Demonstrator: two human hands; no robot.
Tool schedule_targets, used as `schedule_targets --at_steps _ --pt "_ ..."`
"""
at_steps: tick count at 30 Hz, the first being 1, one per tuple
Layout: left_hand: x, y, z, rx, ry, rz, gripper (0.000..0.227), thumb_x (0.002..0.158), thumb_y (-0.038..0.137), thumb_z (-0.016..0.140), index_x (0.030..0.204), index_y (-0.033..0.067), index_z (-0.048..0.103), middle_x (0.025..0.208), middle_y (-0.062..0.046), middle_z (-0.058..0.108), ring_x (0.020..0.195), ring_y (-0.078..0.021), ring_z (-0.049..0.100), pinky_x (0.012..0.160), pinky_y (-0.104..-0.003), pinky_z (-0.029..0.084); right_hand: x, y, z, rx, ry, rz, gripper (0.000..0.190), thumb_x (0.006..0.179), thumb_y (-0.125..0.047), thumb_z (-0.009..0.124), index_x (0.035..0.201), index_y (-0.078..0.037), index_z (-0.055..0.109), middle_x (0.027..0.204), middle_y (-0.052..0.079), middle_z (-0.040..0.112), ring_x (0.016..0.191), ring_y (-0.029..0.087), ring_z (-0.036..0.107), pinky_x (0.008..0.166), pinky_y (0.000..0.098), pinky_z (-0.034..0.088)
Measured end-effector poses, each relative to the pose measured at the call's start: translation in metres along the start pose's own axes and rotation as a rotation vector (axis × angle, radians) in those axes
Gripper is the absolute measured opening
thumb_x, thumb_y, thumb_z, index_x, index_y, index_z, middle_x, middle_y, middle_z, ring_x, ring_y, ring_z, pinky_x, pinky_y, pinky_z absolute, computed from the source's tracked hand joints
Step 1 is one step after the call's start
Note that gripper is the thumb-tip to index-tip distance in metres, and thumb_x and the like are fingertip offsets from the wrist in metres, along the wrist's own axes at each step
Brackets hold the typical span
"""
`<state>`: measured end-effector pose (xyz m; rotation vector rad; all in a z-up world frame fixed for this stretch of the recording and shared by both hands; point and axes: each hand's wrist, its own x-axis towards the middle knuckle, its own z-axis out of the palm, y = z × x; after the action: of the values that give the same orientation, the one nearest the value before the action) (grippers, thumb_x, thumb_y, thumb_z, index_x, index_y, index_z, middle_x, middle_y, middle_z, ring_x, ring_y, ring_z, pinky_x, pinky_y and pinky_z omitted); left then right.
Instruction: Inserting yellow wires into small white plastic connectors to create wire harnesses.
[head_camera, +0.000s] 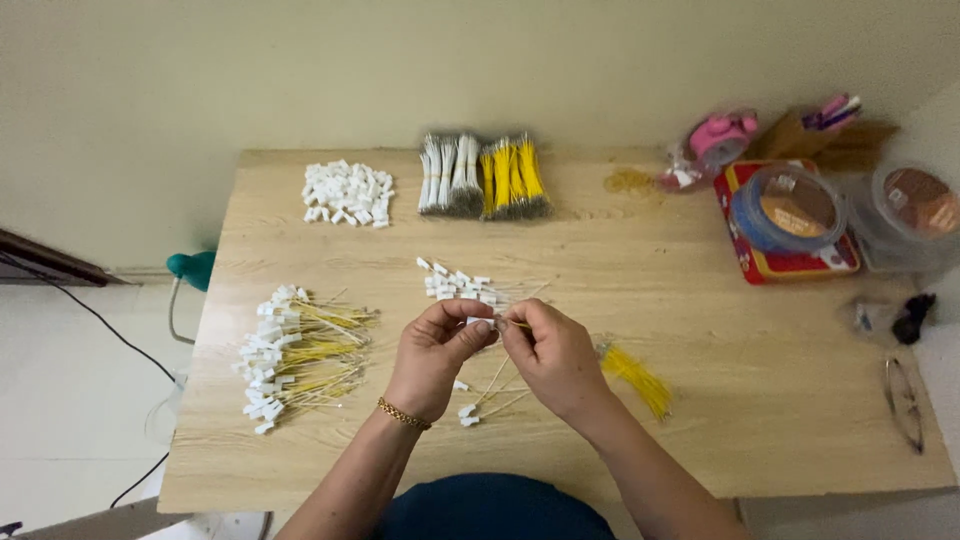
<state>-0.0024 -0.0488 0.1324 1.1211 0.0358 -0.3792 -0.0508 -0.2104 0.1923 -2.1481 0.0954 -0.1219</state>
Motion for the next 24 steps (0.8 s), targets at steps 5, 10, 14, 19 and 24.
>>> schedule_targets --at_steps 5,10,14,19,24 --pt "0.002 -0.04 -0.025 0.037 0.065 -0.072 0.019 0.087 -0.006 0.075 0.105 -0.0074 0.07 0.101 -0.017 0.075 0.091 -0.0223 0.073 0.087 -0.039 0.064 -0.006 0.059 0.044 0.026 -0.052 0.086 0.017 0.097 -0.026 0.063 0.096 -0.011 0.071 0.078 0.017 0.071 0.077 0.037 0.071 0.068 0.0482 0.054" --pt "0.007 -0.112 -0.078 0.395 0.11 -0.153 0.024 0.082 0.001 0.085 0.105 0.002 0.078 0.1 -0.01 0.078 0.095 -0.0169 0.071 0.088 -0.035 0.062 -0.021 0.14 0.088 -0.099 -0.231 0.129 0.016 0.098 -0.016 0.056 0.098 -0.007 0.069 0.086 0.018 0.074 0.089 0.042 0.072 0.078 0.0515 0.056" --pt "0.009 -0.139 -0.111 0.991 0.086 -0.08 0.022 0.08 0.019 0.084 0.101 0.024 0.082 0.095 -0.001 0.079 0.094 -0.0198 0.075 0.084 -0.034 0.06 -0.034 0.157 0.082 -0.028 -0.148 0.258 0.023 0.1 -0.015 0.055 0.116 -0.01 0.07 0.108 0.019 0.074 0.108 0.039 0.07 0.093 0.0491 0.055" --pt "0.044 -0.159 -0.1 1.455 0.059 0.393 0.02 0.075 0.033 0.084 0.093 0.0376 0.078 0.093 0.013 0.072 0.083 -0.0147 0.073 0.073 -0.029 0.06 -0.03 0.144 0.044 -0.041 -0.059 0.377 0.03 0.106 -0.027 0.051 0.128 -0.012 0.064 0.119 0.022 0.073 0.115 0.044 0.066 0.099 0.0563 0.051" --pt "0.099 -0.191 -0.069 1.75 -0.07 0.38 0.021 0.082 0.046 0.073 0.094 0.0287 0.075 0.087 0.001 0.073 0.086 -0.0239 0.073 0.073 -0.04 0.059 -0.031 0.151 0.039 -0.067 -0.05 0.411 0.019 0.105 -0.017 0.048 0.118 -0.008 0.058 0.109 0.027 0.073 0.109 0.05 0.068 0.089 0.0614 0.053"
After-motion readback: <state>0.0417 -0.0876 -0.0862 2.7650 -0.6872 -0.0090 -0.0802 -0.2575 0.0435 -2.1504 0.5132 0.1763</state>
